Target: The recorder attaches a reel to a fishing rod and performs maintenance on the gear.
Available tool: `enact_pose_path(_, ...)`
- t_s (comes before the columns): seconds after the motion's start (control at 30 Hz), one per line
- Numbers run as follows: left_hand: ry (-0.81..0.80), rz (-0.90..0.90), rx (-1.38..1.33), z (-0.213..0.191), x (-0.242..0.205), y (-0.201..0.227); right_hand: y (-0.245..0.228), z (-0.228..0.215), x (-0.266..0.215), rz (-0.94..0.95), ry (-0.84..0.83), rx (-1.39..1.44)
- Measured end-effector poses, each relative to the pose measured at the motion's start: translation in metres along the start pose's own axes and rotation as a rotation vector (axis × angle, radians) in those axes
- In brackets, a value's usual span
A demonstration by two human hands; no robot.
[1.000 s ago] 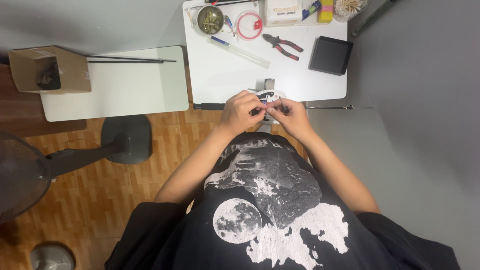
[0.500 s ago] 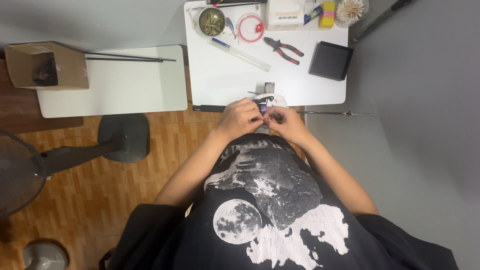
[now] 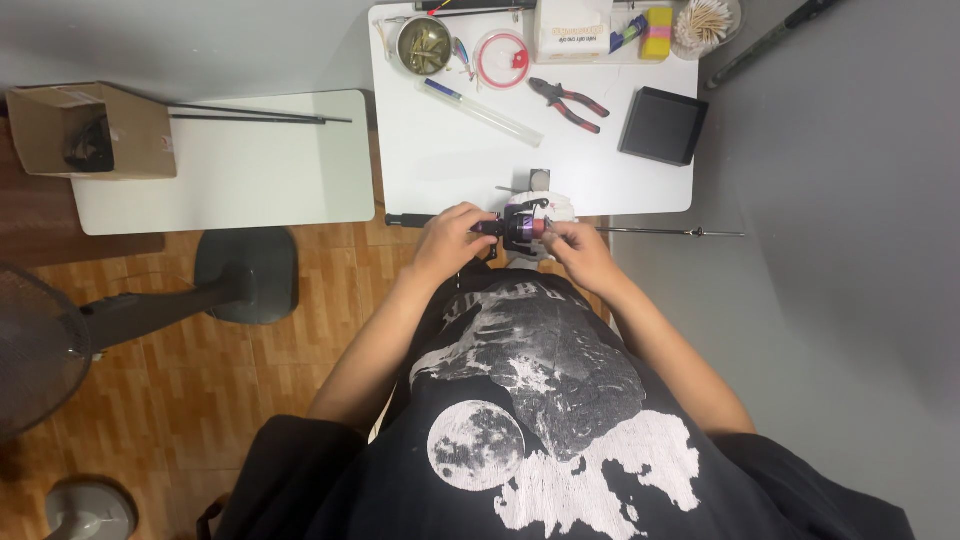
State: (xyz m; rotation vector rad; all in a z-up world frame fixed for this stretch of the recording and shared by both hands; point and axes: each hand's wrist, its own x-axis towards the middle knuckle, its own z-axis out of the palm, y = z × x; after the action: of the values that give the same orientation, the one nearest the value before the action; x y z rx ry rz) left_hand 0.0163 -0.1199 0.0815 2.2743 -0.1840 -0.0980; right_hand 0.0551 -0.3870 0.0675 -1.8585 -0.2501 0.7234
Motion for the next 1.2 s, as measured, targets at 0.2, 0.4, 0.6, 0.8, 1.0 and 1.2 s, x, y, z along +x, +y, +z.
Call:
enact_pose_path(0.2,-0.028,-0.043,-0.140,-0.001,0.001,-0.015,0.006,0.004,0.006,0.044,0.005,0.032)
enact_pose_path(0.4,-0.123,0.030,-0.128,0.003,0.001,-0.039,0.001,0.014,0.003,0.047,0.105,0.155)
enact_pose_path(0.6,-0.137,0.134,-0.195,-0.032,0.017,-0.031,0.013,0.024,-0.005,0.110,0.282,0.160)
enact_pose_path(0.8,-0.236,0.318,-0.188,-0.042,0.036,-0.055,0.019,0.036,-0.022,0.165,0.489,0.447)
enact_pose_path(1.0,-0.337,0.377,-0.126,-0.038,0.049,-0.056,-0.020,0.057,-0.025,0.284,0.584,0.345)
enact_pose_path(1.2,-0.327,0.360,-0.116,-0.033,0.044,-0.058,-0.011,0.075,-0.019,0.198,0.585,0.338)
